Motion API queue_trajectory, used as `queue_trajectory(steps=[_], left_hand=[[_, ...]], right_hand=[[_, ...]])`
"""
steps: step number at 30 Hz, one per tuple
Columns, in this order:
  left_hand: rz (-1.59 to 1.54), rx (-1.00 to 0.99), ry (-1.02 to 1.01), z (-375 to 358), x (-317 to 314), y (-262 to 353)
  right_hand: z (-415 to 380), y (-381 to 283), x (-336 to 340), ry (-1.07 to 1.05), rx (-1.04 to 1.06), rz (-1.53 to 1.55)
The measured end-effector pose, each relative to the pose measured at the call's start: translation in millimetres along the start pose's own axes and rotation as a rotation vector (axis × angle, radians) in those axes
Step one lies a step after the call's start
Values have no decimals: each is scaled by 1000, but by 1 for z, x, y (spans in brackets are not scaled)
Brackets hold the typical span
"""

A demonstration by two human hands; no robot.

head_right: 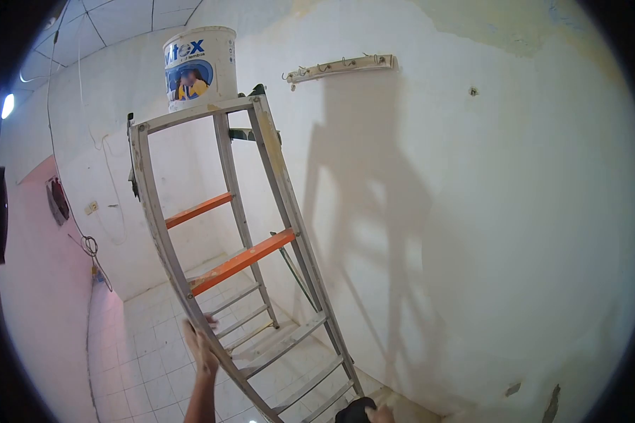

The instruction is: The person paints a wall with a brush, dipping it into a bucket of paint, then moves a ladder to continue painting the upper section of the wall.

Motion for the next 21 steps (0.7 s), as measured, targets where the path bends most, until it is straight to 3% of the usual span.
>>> queue_trajectory(steps=[2,5,7,8,12,15,19,21], left_hand=[[86,-71,21,46,-8,34],[205,-104,14,101,-21,88],[181,129,77,119,-31,105],[218,151,146,123,-38,110],[313,93,284,122,-42,95],[349,105,272,122,-35,87],[383,119,324,119,-36,85],[373,145,331,117,-36,86]], right_hand=[[82,-38,8,-24,-349,-421],[170,-183,25,36,42,-256],[214,-263,32,32,247,-183],[226,-303,38,10,322,-129],[263,-423,56,-108,418,40],[294,-495,52,-194,511,172],[319,-563,17,-384,632,411],[314,-588,3,-377,665,431]])
Point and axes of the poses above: each hand's wrist, its own z-axis towards the middle knuckle, its own x-axis out of the back of the hand, y = z × x, the point moved 4 cm from there along z, towards the middle knuckle, and after that the axes turned 1 degree about -x, right-handed, at the moved point
